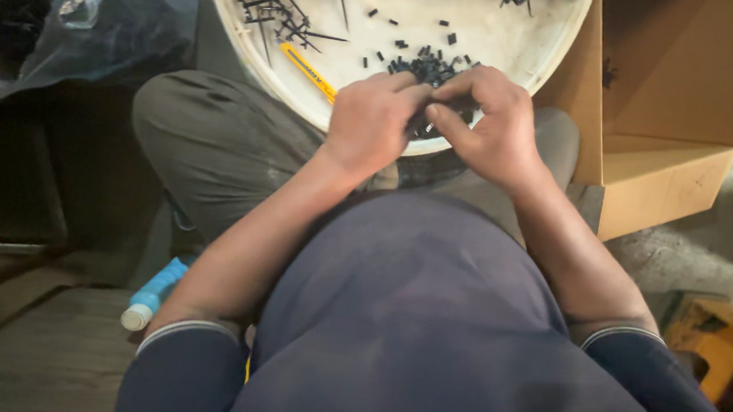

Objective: The person sits on the floor and repeatedly picks up small black plastic fastener components from a white basin, then presses them together to form complete fasteners. The assembled fasteners are placed back into the basin. A yellow utility knife and a plastic bag of parts are visible nearby.

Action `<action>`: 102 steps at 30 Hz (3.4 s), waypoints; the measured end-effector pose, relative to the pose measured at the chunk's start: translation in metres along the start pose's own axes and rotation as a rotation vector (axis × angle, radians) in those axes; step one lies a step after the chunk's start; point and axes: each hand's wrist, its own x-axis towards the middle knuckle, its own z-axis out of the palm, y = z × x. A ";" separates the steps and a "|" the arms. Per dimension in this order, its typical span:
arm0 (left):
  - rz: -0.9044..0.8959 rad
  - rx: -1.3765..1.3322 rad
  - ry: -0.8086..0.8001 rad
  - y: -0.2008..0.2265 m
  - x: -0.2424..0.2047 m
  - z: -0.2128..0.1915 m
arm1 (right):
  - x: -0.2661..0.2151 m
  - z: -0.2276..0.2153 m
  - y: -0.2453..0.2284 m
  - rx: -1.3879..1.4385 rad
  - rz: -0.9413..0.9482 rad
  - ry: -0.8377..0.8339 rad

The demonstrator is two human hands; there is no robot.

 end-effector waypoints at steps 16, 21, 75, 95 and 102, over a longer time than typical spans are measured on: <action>0.048 -0.178 0.131 0.012 -0.007 -0.019 | -0.006 0.029 0.041 0.305 0.338 0.017; 0.067 -0.078 0.152 0.017 -0.003 -0.024 | 0.000 0.034 0.052 1.111 0.641 0.140; 0.005 0.094 0.180 0.007 -0.007 -0.006 | -0.010 0.049 0.061 1.255 0.838 -0.113; -0.698 -0.535 0.085 -0.037 -0.035 0.055 | -0.010 0.044 0.038 -0.168 -0.316 -0.005; -1.218 -1.181 0.201 -0.064 -0.050 0.085 | -0.011 0.044 0.059 -0.273 -0.405 -0.024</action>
